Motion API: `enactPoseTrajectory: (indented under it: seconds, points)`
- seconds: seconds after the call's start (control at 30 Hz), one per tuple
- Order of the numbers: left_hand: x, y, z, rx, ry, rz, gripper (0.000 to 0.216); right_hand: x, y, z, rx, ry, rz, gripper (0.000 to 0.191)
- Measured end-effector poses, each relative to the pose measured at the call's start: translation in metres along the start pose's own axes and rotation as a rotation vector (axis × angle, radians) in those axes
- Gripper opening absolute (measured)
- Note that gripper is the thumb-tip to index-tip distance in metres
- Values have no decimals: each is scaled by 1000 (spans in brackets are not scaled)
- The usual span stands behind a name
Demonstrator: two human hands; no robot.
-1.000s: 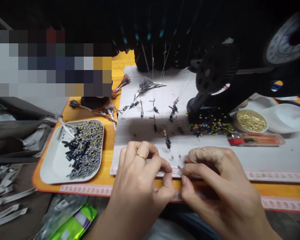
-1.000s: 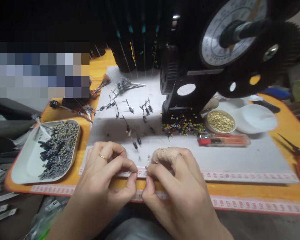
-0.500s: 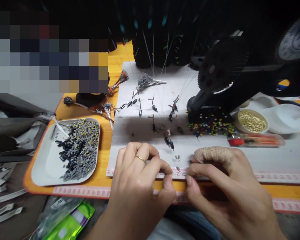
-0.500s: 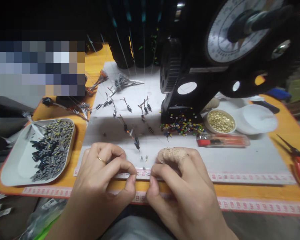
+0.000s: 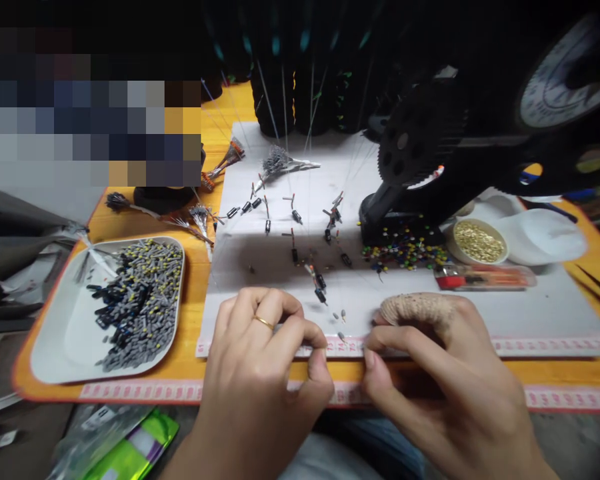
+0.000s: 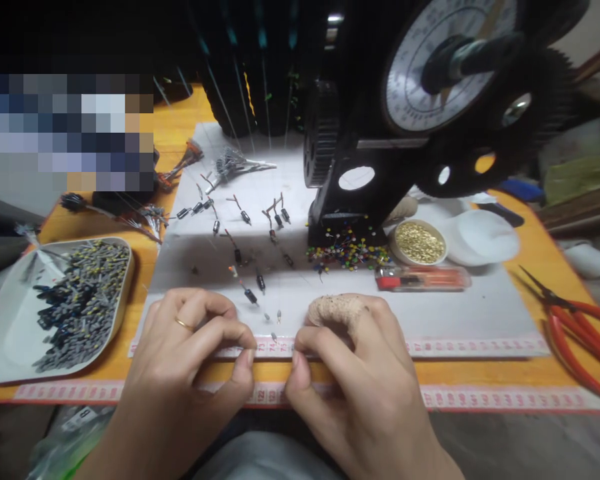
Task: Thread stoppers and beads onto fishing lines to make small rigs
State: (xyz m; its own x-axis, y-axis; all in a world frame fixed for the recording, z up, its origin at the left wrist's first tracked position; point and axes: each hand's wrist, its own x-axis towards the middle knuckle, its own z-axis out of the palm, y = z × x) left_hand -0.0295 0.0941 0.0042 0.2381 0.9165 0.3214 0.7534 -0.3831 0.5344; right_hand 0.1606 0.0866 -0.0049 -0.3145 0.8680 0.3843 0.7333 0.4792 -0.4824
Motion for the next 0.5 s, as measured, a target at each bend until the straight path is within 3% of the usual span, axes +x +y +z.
enactPoseTrajectory:
  seconds: [0.27, 0.37, 0.5]
  points:
    - [-1, -5, 0, 19, -49, 67, 14, -6, 5, -7, -14, -8, 38, 15]
    - [-2, -5, -1, 23, -21, 42, 14, -8, 6, -7, -6, 4, 49, 16]
    - [-3, -5, -3, 35, -75, 20, 13, -8, 7, -7, 4, 9, 53, 15]
